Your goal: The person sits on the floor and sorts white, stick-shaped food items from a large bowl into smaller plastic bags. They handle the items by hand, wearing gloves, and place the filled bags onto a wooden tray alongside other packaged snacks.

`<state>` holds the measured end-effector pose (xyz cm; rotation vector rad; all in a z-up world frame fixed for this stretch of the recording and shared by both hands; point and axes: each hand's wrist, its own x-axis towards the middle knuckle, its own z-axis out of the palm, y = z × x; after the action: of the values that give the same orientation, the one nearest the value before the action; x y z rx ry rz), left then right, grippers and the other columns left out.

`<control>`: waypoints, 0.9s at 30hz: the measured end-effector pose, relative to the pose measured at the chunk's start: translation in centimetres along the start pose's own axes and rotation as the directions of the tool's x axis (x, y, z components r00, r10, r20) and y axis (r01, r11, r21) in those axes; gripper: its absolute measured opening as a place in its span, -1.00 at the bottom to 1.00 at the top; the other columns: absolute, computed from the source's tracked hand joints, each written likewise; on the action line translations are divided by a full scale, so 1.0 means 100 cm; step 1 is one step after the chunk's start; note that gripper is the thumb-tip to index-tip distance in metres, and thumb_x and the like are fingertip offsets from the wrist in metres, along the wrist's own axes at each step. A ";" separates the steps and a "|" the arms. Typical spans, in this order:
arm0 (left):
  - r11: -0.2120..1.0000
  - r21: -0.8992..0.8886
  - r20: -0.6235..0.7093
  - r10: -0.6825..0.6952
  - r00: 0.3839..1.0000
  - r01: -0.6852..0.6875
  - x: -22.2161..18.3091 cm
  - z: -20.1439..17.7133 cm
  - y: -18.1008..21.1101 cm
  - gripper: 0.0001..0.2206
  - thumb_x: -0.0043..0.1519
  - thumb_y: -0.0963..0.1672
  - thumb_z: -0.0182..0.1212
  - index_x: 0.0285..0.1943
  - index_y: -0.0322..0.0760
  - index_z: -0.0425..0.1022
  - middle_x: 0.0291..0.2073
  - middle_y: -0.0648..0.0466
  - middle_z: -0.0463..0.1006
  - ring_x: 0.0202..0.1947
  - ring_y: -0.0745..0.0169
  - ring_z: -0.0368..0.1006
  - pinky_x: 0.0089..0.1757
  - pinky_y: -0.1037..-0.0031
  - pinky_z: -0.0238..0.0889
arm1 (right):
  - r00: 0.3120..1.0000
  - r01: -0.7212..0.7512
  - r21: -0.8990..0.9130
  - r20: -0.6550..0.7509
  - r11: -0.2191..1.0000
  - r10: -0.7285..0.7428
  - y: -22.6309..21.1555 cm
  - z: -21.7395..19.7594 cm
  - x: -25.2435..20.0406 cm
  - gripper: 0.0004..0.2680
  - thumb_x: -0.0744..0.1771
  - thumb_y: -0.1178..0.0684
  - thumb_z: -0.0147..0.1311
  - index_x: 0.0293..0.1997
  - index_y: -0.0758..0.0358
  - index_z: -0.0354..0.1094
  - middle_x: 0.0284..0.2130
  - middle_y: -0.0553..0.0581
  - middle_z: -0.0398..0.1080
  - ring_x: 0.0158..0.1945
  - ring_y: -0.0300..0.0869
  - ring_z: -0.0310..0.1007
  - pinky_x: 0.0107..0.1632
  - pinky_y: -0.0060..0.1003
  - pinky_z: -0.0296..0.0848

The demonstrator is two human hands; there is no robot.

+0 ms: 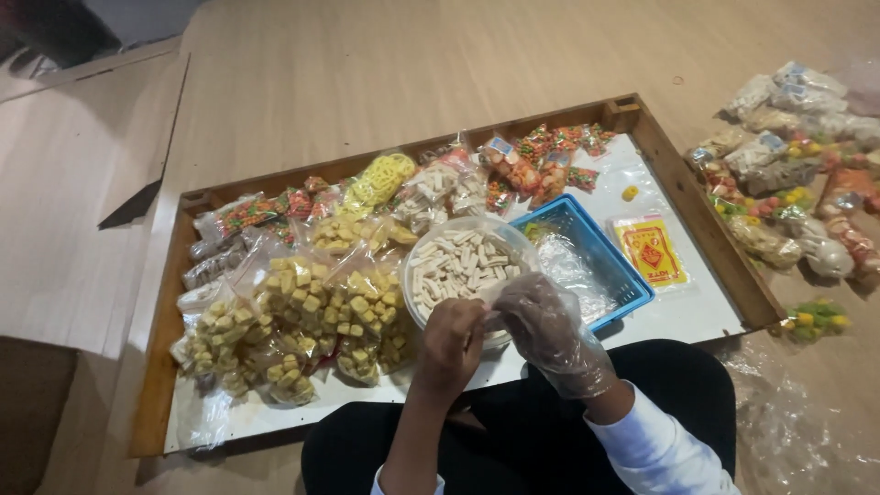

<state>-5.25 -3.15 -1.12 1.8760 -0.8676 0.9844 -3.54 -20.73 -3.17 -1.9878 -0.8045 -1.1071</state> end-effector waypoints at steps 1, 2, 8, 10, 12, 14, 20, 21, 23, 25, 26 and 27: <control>1.000 0.004 -0.002 -0.002 1.000 0.002 -0.001 0.001 -0.001 -0.65 0.09 -0.32 0.36 0.04 -0.31 0.47 -0.31 -0.05 0.59 -0.36 -0.04 0.57 -0.29 0.22 0.49 | 1.000 0.002 0.004 0.001 1.000 -0.002 -0.005 0.000 0.006 -0.95 0.29 0.04 0.22 -0.31 0.11 0.56 -0.38 0.01 0.53 -0.27 -0.10 0.58 -0.25 -0.22 0.60; 0.993 -0.069 -0.032 -0.099 0.995 0.097 -0.002 0.003 -0.002 -0.60 0.12 -0.24 0.40 0.12 -0.32 0.38 -0.22 -0.04 0.59 -0.27 0.00 0.59 -0.22 0.25 0.49 | 0.995 0.016 0.023 -0.099 1.000 -0.014 -0.009 -0.001 0.012 -0.92 0.32 0.07 0.18 -0.31 0.19 0.53 -0.43 0.04 0.50 -0.35 -0.08 0.53 -0.30 -0.23 0.58; 0.839 -0.299 0.148 -0.429 0.891 0.454 0.020 -0.016 0.015 -0.48 0.15 -0.07 0.43 0.21 -0.37 0.32 0.08 -0.10 0.54 0.12 -0.14 0.48 0.10 0.11 0.32 | 0.970 -0.008 0.165 -0.240 0.986 0.048 -0.023 -0.006 0.033 -0.88 0.37 0.17 0.04 -0.07 0.42 0.36 -0.49 0.16 0.38 -0.53 -0.09 0.46 -0.49 -0.22 0.52; 0.784 -0.320 0.258 -0.468 0.845 0.532 0.013 -0.013 0.009 -0.51 0.12 -0.05 0.46 0.14 -0.37 0.41 0.02 -0.12 0.58 0.08 -0.25 0.50 0.08 0.02 0.32 | 0.959 -0.187 0.219 -0.170 0.958 0.226 -0.024 -0.007 0.030 -0.85 0.39 0.11 0.03 -0.28 0.39 0.41 -0.54 0.15 0.40 -0.55 -0.09 0.49 -0.52 -0.26 0.50; 0.684 -0.323 0.320 -0.571 0.756 0.654 -0.001 -0.006 -0.003 -0.51 0.15 0.01 0.44 0.14 -0.32 0.45 0.00 -0.16 0.59 0.06 -0.31 0.50 0.00 0.02 0.36 | 0.910 -0.360 0.361 -0.065 0.860 0.408 -0.017 -0.004 0.022 -0.78 0.40 0.00 0.03 -0.31 0.39 0.39 -0.58 0.16 0.43 -0.60 -0.14 0.52 -0.58 -0.33 0.48; 0.642 -0.370 0.318 -0.591 0.741 0.671 0.005 -0.012 0.007 -0.54 0.18 -0.01 0.40 0.15 -0.35 0.43 -0.01 -0.20 0.58 0.05 -0.30 0.51 -0.03 0.03 0.40 | 0.882 -0.434 0.382 -0.004 0.816 0.471 -0.019 -0.006 0.022 -0.83 0.39 0.06 0.01 -0.28 0.38 0.36 -0.56 0.20 0.42 -0.59 -0.14 0.50 -0.56 -0.34 0.52; 0.667 -0.413 0.186 -0.605 0.774 0.621 0.020 -0.017 0.005 -0.86 0.27 -0.13 0.29 -0.06 -0.24 0.52 -0.16 -0.01 0.60 -0.05 -0.04 0.54 0.04 0.12 0.35 | 0.937 -0.339 0.251 0.005 0.907 0.349 -0.010 0.009 0.013 -0.83 0.37 0.03 0.08 -0.33 0.31 0.43 -0.57 0.16 0.42 -0.57 -0.04 0.51 -0.51 -0.26 0.48; 0.663 -0.434 0.144 -0.617 0.774 0.610 0.020 -0.016 0.003 -0.93 0.28 -0.16 0.27 -0.15 -0.25 0.53 -0.23 0.00 0.59 -0.11 -0.01 0.55 0.03 0.16 0.35 | 0.948 -0.316 0.189 0.012 0.930 0.320 -0.009 0.012 0.007 -0.83 0.38 0.01 0.08 -0.30 0.29 0.46 -0.52 0.20 0.43 -0.49 0.08 0.50 -0.44 -0.15 0.48; 0.653 -0.445 0.138 -0.625 0.768 0.612 0.018 -0.016 0.001 -0.94 0.29 -0.17 0.26 -0.16 -0.28 0.55 -0.26 0.00 0.58 -0.16 0.05 0.53 0.00 0.18 0.35 | 0.938 -0.346 0.205 0.037 0.916 0.345 -0.006 0.011 0.006 -0.84 0.36 -0.02 0.12 -0.31 0.24 0.49 -0.52 0.18 0.43 -0.47 0.08 0.50 -0.40 -0.15 0.49; 0.643 -0.458 0.132 -0.633 0.762 0.614 0.018 -0.016 0.000 -0.94 0.30 -0.18 0.26 -0.17 -0.30 0.56 -0.29 -0.01 0.58 -0.22 0.11 0.51 -0.03 0.20 0.35 | 0.927 -0.375 0.220 0.063 0.901 0.371 -0.013 0.006 0.017 -0.85 0.34 -0.04 0.17 -0.32 0.20 0.51 -0.52 0.16 0.44 -0.45 0.07 0.50 -0.36 -0.15 0.49; 0.639 -0.466 0.114 -0.642 0.758 0.612 0.020 -0.017 0.001 -0.94 0.31 -0.19 0.24 -0.18 -0.31 0.57 -0.30 -0.01 0.58 -0.25 0.14 0.49 -0.06 0.21 0.35 | 0.920 -0.389 0.311 0.079 0.867 0.384 -0.020 0.002 0.028 -0.82 0.34 -0.06 0.17 -0.29 0.24 0.51 -0.49 0.20 0.45 -0.44 0.01 0.50 -0.36 -0.18 0.49; 0.635 -0.475 0.097 -0.650 0.754 0.609 0.021 -0.018 0.001 -0.93 0.31 -0.19 0.23 -0.19 -0.33 0.57 -0.32 -0.01 0.58 -0.28 0.16 0.47 -0.09 0.23 0.36 | 0.913 -0.400 0.400 0.097 0.825 0.396 -0.028 -0.002 0.039 -0.80 0.33 -0.07 0.18 -0.26 0.29 0.51 -0.46 0.23 0.46 -0.42 -0.04 0.50 -0.36 -0.22 0.49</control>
<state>-4.92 -2.01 1.37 1.5007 -0.2908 0.3454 -4.08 -18.71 1.16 -1.6931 -0.5336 -0.6188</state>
